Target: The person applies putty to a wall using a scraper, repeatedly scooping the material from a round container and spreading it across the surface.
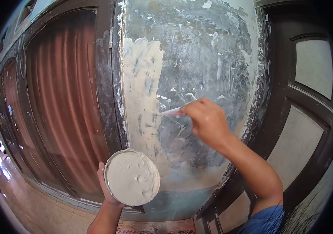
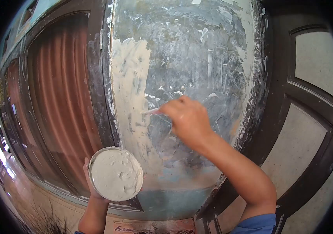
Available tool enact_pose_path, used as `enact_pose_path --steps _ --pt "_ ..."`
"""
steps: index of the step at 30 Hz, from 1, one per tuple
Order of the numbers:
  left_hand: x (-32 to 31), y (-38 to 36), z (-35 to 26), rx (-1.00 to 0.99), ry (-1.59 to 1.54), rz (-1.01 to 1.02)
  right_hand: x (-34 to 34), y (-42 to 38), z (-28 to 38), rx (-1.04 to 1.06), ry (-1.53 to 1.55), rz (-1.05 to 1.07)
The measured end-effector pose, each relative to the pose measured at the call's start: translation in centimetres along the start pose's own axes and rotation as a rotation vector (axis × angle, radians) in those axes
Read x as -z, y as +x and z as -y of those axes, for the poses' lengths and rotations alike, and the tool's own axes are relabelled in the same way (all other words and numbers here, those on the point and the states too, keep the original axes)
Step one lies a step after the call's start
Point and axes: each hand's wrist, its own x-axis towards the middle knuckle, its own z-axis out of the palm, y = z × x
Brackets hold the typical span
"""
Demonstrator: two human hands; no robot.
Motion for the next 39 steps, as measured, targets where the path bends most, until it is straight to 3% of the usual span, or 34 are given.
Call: enact_pose_path --steps 1,3,4,6,9,12,13,16,20,22,25,28,31,34,39 --pt "0.3 -0.4 -0.1 -0.005 0.001 -0.001 -0.3 0.2 -0.8 0.003 0.003 -0.002" --pt "1.1 -1.2 -0.4 -0.014 0.006 -0.051 -1.4 0.2 -2.1 -0.252 0.073 0.077" --pt "1.6 -1.5 -0.5 -0.015 0.006 -0.077 -2.0 0.1 -2.1 -0.250 0.075 0.079" --pt "2.1 -1.9 -0.8 -0.062 0.060 -0.135 -3.1 -0.6 -2.1 -0.396 0.143 0.251" --pt "1.6 -2.5 -1.7 -0.058 -0.008 0.010 -6.4 -2.5 -2.7 -0.310 0.120 0.253" --pt "1.5 -3.2 -2.3 -0.044 -0.094 0.035 -8.3 -3.5 -2.2 -0.372 0.120 0.307" --pt "2.6 -3.1 -2.3 -0.118 -0.057 -0.171 -9.2 -3.8 -2.2 -0.371 0.127 0.306" --pt "2.0 -3.9 -2.9 -0.081 -0.008 -0.041 -11.4 -4.5 -2.5 -0.340 0.079 0.255" --pt "4.2 -4.2 -2.7 -0.110 -0.138 -0.166 -11.9 -3.7 -2.6 -0.409 0.050 0.229" --pt "5.6 -4.2 -2.8 -0.148 0.033 -0.200 -11.3 -3.3 -2.4 -0.437 0.056 0.217" --pt "6.0 -4.6 -3.1 -0.154 0.022 -0.211 -11.3 -4.0 -1.9 -0.488 0.146 0.192" --pt "5.9 -4.4 -3.4 -0.177 0.001 -0.205 -12.6 -5.2 -2.2 -0.366 0.107 0.216" --pt "5.1 -4.2 -3.8 -0.137 0.047 -0.098 -11.5 -3.9 -2.3 -0.472 0.152 0.164" --pt "5.6 -4.3 -3.8 -0.163 0.034 -0.176 -11.5 -3.8 -2.9 -0.531 0.153 0.100" --pt "6.1 -4.0 -4.0 -0.194 0.064 -0.152 -13.3 -6.4 -1.8 -0.424 0.109 0.312"
